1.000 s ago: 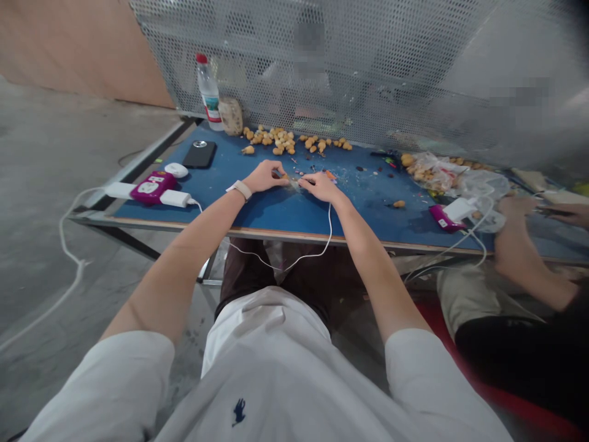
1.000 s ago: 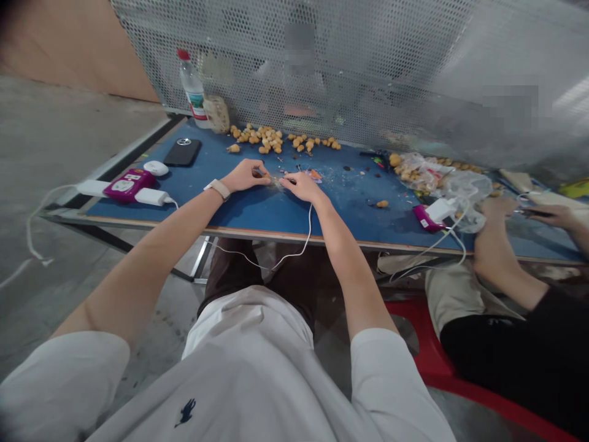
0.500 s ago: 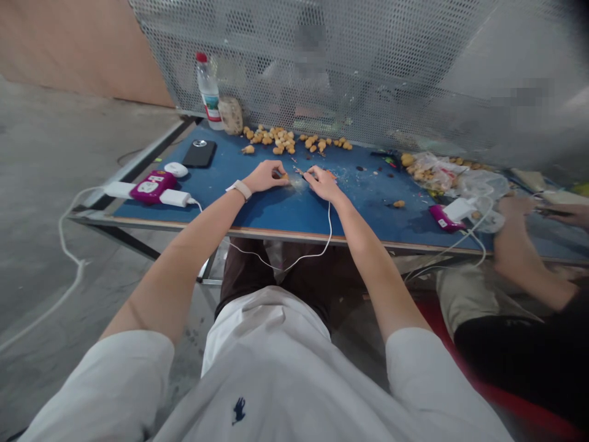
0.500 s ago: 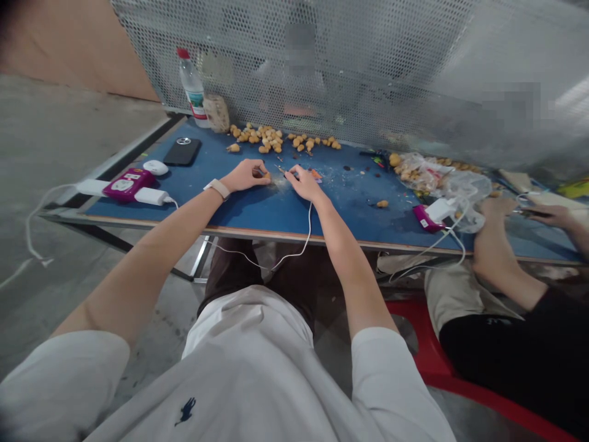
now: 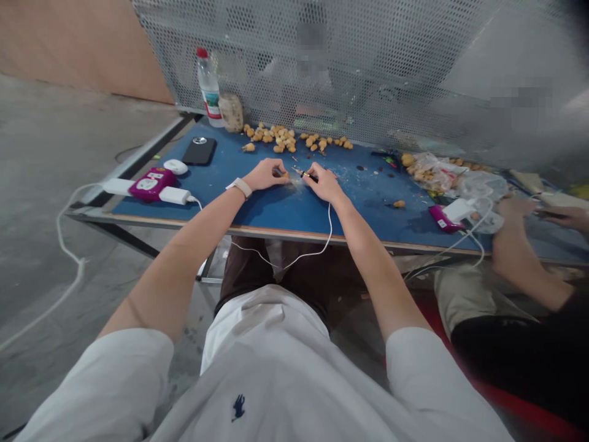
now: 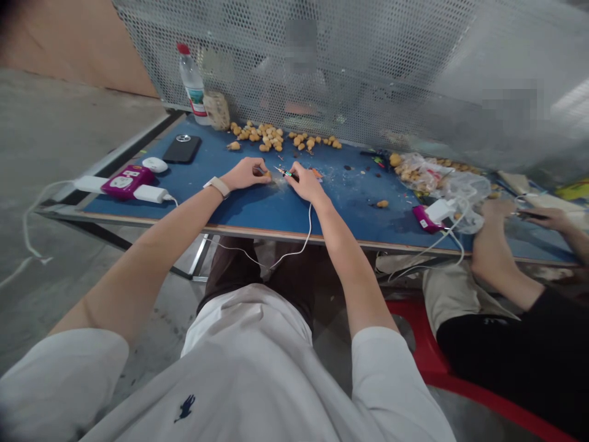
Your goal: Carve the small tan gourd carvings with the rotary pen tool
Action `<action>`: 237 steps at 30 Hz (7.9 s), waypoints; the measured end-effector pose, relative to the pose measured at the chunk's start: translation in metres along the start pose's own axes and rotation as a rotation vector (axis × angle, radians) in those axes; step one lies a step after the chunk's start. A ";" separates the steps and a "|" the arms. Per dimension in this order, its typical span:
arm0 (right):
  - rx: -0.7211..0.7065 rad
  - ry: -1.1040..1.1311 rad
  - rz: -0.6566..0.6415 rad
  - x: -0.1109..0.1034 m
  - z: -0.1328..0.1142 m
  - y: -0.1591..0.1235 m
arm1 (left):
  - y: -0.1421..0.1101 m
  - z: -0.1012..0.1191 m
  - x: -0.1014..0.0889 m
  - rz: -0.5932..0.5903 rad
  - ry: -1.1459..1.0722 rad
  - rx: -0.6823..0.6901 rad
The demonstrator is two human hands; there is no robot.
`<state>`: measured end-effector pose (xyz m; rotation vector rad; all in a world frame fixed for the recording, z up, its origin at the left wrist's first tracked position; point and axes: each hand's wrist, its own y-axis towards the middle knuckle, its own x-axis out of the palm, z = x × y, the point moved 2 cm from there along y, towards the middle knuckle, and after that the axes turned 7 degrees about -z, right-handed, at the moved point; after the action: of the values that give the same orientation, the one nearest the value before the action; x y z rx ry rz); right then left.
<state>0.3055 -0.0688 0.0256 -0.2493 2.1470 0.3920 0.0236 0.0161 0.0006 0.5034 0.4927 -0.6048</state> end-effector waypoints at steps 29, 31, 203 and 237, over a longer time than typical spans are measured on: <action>0.399 0.004 -0.654 0.177 -0.085 -0.235 | 0.002 -0.004 0.001 0.023 -0.001 -0.001; 0.550 -0.030 -0.558 0.197 -0.063 -0.233 | 0.001 -0.003 0.001 0.018 -0.004 0.013; -0.125 -0.074 -0.079 0.027 -0.003 0.065 | 0.004 0.000 0.004 0.029 0.358 -0.107; -0.146 0.156 -0.128 -0.007 0.009 0.043 | -0.003 -0.003 -0.008 0.039 0.100 -0.059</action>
<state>0.3026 -0.0258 0.0348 -0.5117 2.2426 0.4685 0.0153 0.0190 0.0023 0.4876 0.5929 -0.5274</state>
